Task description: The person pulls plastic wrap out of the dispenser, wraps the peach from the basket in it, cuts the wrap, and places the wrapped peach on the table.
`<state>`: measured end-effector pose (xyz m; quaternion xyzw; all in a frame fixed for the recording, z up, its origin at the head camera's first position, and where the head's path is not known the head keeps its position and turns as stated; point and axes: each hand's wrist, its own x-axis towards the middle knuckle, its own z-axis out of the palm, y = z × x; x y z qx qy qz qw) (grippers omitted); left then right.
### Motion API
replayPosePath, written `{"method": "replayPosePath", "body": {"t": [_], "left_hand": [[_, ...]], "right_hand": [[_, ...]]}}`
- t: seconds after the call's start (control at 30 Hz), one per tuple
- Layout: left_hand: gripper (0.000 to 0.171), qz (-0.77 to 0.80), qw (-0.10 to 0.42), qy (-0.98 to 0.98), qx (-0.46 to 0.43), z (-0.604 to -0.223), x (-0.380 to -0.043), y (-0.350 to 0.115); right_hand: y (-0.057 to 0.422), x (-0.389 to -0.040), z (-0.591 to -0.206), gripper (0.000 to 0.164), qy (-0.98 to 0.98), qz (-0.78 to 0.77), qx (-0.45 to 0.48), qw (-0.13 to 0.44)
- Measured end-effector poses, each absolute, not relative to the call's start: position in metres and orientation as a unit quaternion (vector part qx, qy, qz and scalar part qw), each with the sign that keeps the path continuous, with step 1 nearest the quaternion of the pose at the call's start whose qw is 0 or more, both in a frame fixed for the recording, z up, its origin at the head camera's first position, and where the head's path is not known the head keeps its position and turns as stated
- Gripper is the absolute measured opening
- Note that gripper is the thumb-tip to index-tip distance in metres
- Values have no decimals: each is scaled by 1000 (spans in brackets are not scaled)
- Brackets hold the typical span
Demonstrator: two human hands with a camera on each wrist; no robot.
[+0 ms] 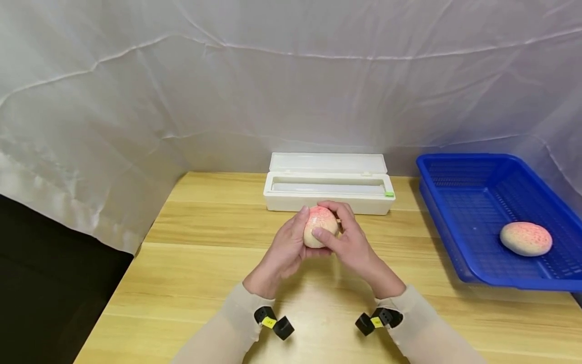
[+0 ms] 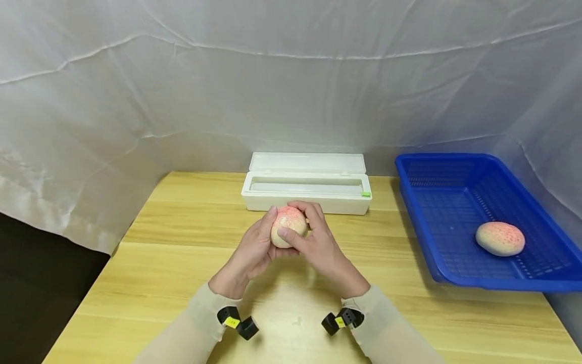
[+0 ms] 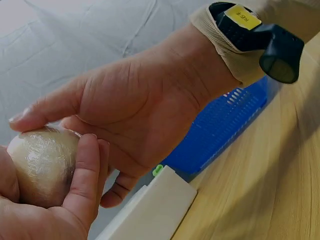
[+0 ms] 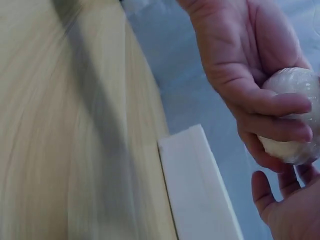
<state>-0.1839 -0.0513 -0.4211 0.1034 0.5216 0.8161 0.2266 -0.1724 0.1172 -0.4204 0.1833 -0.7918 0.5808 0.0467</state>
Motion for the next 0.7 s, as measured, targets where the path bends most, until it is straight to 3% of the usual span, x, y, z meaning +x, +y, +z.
{"method": "replayPosePath", "body": {"t": [0.33, 0.5, 0.6, 0.7], "left_hand": [[65, 824, 243, 502, 102, -419, -184, -52], [61, 835, 241, 482, 113, -417, -186, -54], [56, 830, 240, 490, 116, -416, -188, -57], [48, 824, 232, 508, 94, -416, -189, -60]], "right_hand": [[124, -177, -419, 40, -750, 641, 164, -1], [129, -176, -421, 56, -756, 629, 182, -16], [128, -174, -420, 76, -791, 578, 201, 11], [127, -173, -419, 85, -812, 545, 205, 32]]}}
